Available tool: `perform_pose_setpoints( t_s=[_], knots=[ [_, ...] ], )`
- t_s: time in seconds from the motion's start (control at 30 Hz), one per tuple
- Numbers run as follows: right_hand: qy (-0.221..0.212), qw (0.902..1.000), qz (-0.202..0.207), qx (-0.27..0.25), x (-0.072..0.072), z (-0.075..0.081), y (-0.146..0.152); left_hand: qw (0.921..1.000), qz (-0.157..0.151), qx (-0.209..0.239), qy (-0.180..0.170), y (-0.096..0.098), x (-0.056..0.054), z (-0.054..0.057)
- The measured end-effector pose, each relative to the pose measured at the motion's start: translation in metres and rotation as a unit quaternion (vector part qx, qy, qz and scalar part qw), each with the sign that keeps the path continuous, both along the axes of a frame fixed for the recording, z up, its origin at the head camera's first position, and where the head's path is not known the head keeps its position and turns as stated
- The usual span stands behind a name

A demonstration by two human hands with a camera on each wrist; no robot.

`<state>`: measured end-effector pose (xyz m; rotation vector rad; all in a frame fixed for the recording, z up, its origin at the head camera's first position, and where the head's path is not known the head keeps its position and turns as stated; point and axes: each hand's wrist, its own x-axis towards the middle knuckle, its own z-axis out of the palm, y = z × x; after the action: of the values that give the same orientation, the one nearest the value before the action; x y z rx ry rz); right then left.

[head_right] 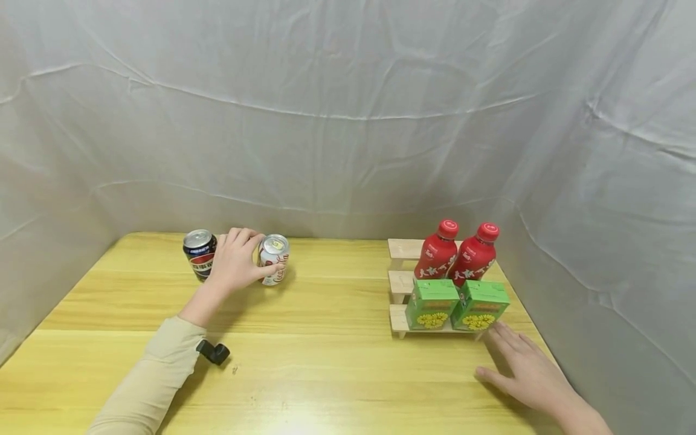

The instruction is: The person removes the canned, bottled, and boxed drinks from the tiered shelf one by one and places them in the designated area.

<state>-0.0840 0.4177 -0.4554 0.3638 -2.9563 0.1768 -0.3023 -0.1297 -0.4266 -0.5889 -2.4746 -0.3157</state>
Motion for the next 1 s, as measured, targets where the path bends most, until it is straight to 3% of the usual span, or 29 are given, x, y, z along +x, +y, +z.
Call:
perform_pose_setpoints(
  t_s=[0.23,0.57,1.0],
  knots=[
    [0.005,1.0000,0.004,0.001,-0.002,0.001,0.000,0.9988,0.001,-0.039,-0.029,-0.009,-0.003,0.007],
    [0.000,1.0000,0.003,0.004,-0.001,0.000,0.000,0.9956,0.005,-0.058,-0.074,-0.017,-0.003,0.013],
    [0.002,0.9999,0.003,0.011,0.001,-0.001,0.000,0.9951,0.004,-0.061,-0.078,-0.020,-0.001,0.014]
  ],
)
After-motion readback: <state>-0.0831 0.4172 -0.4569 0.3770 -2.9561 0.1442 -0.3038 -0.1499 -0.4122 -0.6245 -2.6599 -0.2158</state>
